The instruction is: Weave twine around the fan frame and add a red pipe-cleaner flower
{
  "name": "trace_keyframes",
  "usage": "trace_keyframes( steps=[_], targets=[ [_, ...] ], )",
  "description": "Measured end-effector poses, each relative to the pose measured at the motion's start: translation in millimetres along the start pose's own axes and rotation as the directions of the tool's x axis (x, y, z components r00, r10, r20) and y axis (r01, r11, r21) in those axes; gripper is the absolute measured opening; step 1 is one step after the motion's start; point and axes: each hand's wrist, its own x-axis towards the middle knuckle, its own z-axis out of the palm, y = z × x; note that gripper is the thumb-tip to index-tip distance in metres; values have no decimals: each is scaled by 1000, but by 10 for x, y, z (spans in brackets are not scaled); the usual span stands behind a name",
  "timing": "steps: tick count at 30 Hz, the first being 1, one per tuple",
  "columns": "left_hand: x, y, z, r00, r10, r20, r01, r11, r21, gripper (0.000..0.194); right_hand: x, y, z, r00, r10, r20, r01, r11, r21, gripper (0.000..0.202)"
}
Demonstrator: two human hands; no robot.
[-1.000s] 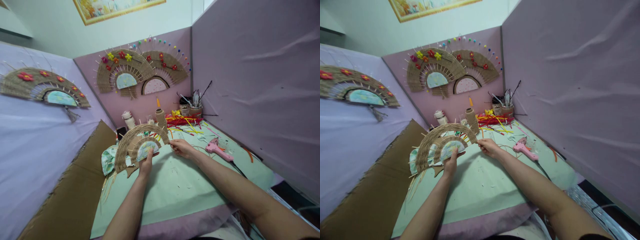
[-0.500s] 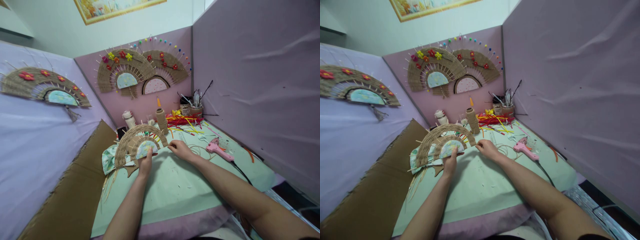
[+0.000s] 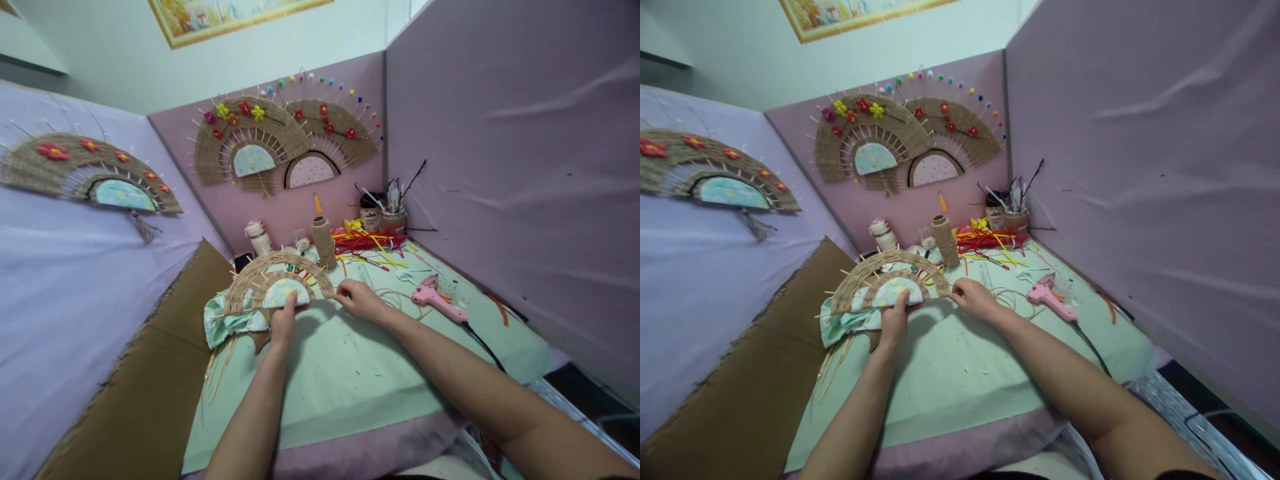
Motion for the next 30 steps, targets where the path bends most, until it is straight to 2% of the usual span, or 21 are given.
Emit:
trace_keyframes(
  steps=[4, 9, 18, 30],
  targets=[
    [32, -43, -6, 999, 12, 31, -13, 1000, 23, 26, -5, -7, -8, 999, 16, 39, -18, 999, 32, 8],
    [66, -40, 2, 999, -36, 21, 36, 999, -15, 25, 5, -5, -3, 991, 70, 112, -83, 990, 114, 10],
    [44, 46, 46, 990, -136, 34, 139, 979, -150, 25, 10, -9, -3, 967, 96, 235, -166, 940, 299, 23],
    [43, 110, 59, 975, -221, 27, 218, 920, -324, 21, 15, -77, -79, 944, 110, 311, -246, 863, 441, 27]
  ],
)
